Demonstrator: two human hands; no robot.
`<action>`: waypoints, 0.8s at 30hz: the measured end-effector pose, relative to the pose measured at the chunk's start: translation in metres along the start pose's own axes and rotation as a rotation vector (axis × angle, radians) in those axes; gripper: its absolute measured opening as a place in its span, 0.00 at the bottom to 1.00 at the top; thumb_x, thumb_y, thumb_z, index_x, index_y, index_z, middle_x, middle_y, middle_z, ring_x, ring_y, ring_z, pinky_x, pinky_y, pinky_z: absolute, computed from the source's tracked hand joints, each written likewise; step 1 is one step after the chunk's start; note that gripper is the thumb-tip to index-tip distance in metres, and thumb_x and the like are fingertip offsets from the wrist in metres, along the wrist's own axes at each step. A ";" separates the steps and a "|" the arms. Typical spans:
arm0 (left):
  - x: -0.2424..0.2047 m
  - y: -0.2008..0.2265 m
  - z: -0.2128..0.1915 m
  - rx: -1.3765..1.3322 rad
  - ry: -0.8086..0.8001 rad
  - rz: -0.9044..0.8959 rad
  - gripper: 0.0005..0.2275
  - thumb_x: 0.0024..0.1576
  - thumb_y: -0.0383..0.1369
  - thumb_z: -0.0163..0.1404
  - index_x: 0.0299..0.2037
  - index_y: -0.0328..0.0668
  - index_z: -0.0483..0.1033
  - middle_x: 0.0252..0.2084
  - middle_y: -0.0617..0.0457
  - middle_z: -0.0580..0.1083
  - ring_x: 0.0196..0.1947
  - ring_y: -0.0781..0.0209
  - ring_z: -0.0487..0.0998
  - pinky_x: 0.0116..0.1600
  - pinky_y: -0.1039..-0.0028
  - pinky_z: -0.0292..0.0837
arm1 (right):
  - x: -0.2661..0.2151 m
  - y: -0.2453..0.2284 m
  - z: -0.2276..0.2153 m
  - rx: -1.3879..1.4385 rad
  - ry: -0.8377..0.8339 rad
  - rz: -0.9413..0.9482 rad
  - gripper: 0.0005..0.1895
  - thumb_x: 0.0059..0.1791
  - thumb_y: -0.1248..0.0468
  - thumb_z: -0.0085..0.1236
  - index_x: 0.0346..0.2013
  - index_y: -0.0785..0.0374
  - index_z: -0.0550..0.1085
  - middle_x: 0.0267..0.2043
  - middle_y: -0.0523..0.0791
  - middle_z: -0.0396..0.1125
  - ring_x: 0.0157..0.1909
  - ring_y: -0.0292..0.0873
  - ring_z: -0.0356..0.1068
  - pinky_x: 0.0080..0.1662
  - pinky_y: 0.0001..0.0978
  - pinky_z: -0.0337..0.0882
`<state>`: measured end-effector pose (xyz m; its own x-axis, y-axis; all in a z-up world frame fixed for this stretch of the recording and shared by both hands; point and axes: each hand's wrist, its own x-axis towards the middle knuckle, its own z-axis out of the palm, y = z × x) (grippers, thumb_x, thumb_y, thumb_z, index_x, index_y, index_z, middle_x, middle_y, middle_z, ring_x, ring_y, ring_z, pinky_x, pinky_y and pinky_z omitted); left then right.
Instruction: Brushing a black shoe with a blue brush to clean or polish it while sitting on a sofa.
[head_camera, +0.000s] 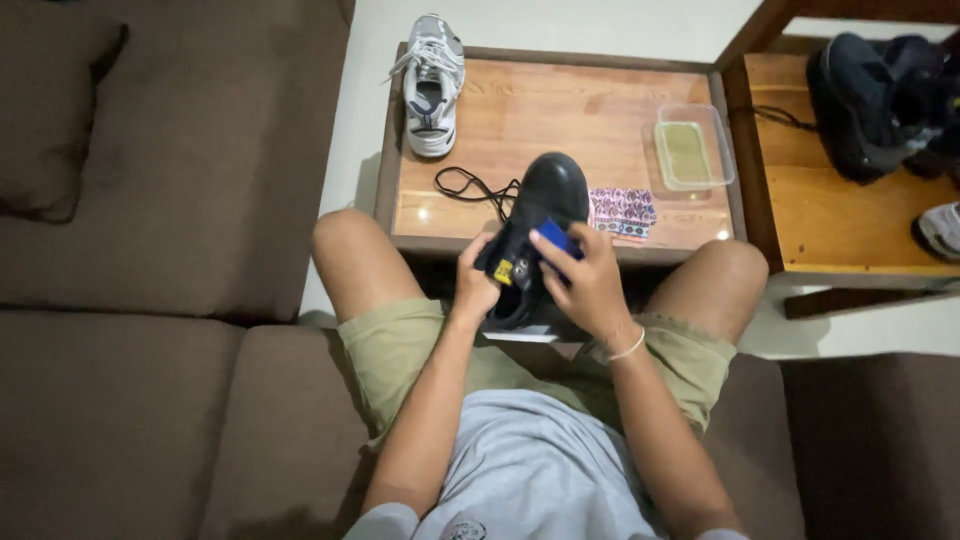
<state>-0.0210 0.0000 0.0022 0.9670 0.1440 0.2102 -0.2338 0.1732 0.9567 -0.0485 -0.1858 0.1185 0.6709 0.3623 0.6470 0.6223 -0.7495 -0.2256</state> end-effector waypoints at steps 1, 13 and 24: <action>0.007 0.016 0.003 -0.007 0.013 0.003 0.18 0.42 0.14 0.56 0.43 0.38 0.79 0.31 0.49 0.73 0.37 0.60 0.73 0.45 0.73 0.73 | 0.005 0.013 0.000 0.000 -0.007 -0.013 0.30 0.44 0.64 0.66 0.61 0.41 0.76 0.52 0.52 0.61 0.48 0.55 0.65 0.52 0.46 0.67; -0.003 0.051 0.008 0.362 -0.055 0.207 0.15 0.42 0.18 0.58 0.41 0.36 0.80 0.35 0.43 0.75 0.38 0.42 0.79 0.45 0.63 0.76 | 0.030 0.022 -0.004 -0.169 -0.033 -0.130 0.29 0.41 0.63 0.66 0.58 0.38 0.78 0.48 0.53 0.65 0.47 0.58 0.68 0.49 0.50 0.68; -0.004 0.077 0.011 0.367 0.038 0.273 0.17 0.42 0.20 0.55 0.43 0.43 0.81 0.31 0.47 0.72 0.35 0.44 0.78 0.43 0.66 0.74 | 0.014 0.010 0.007 -0.063 0.011 -0.021 0.29 0.44 0.64 0.65 0.60 0.41 0.77 0.51 0.53 0.61 0.52 0.59 0.65 0.53 0.49 0.68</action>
<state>-0.0413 0.0019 0.0774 0.8691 0.1735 0.4632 -0.4211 -0.2318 0.8769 -0.0298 -0.1837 0.1202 0.6530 0.3723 0.6595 0.6096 -0.7751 -0.1660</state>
